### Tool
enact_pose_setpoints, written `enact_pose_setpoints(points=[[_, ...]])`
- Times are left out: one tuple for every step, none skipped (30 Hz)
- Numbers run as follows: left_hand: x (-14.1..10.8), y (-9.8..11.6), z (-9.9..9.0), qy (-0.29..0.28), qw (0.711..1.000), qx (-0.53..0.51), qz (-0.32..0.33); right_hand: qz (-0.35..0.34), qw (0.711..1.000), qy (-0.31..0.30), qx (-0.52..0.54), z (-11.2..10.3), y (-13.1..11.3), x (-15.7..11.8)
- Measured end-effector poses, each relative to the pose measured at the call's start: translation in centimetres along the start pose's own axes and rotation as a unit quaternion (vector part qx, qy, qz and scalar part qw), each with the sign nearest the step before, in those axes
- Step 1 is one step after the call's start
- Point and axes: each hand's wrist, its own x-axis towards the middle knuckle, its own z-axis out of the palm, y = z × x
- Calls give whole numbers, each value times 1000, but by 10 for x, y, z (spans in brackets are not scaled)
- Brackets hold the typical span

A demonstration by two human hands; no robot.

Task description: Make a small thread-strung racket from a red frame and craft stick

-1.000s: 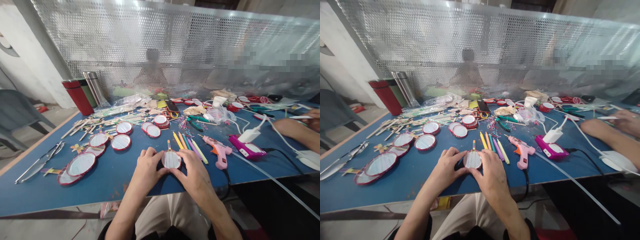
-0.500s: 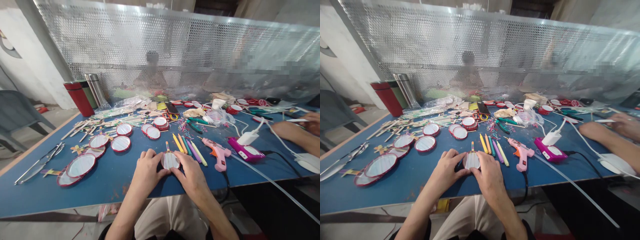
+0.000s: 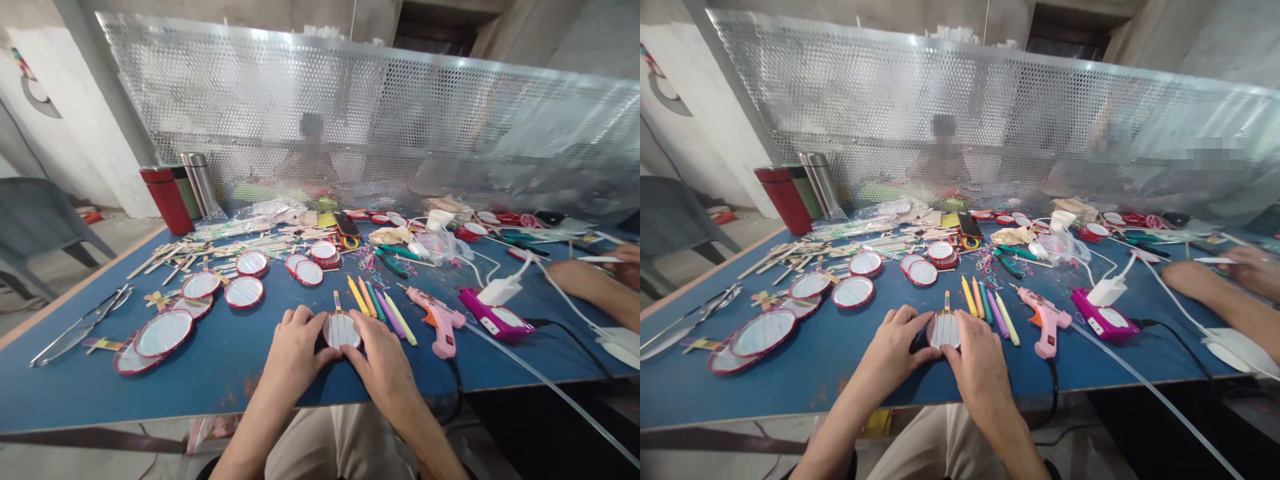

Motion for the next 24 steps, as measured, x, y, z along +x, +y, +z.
enact_pose_setpoints(points=[[0,0,0,2,1000,4,-2,0,1000,2,-3,0,0,0],[0,0,1,3,1000,7,-2,-1,1000,7,-5,1,0,0],[0,0,1,4,1000,9,-2,-3,1000,11,-6,1,0,0],[0,0,1,3,1000,8,0,-6,1000,15,-6,1,-1,0],[0,0,0,1,1000,5,3,-9,1000,17,-5,1,-1,0],[-1,0,0,-2,1000,1,6,-11,1000,18,-5,1,-1,0],[-1,0,0,-2,1000,-3,7,-11,1000,16,-4,0,-1,0],[-1,-1,-1,-1,1000,-6,7,-12,1000,14,-2,0,-1,-1],[0,-1,-1,1,1000,-9,8,-15,1000,10,3,-1,0,-1],[0,-1,0,2,1000,-10,9,-19,1000,7,8,-1,1,-1],[0,-1,0,4,1000,-10,9,-24,1000,3,14,-2,2,-1],[0,-2,1,6,1000,-8,10,-30,999,0,21,-3,4,-1],[0,-2,1,7,1000,-6,11,-36,999,-4,25,-3,5,-1],[0,-2,2,7,1000,-3,13,-40,999,-10,28,-4,6,-1],[0,-2,3,8,1000,1,12,-42,999,-17,29,-5,8,-1],[0,-2,3,9,1000,6,10,-43,998,-26,28,-6,8,0],[0,-1,3,9,1000,10,7,-42,998,-34,27,-6,9,1],[0,-1,3,9,1000,14,2,-40,998,-41,26,-7,9,1],[0,-1,3,9,1000,16,-3,-37,998,-47,24,-7,9,2],[0,0,3,7,1000,17,-6,-34,998,-50,23,-8,9,2],[0,0,2,5,1000,15,-7,-32,998,-52,22,-8,8,3],[0,0,1,2,1000,12,-5,-31,998,-53,20,-8,8,3],[0,0,1,0,1000,9,-3,-30,998,-53,19,-8,7,3],[0,0,0,-1,1000,6,-1,-29,998,-52,17,-7,7,4]])
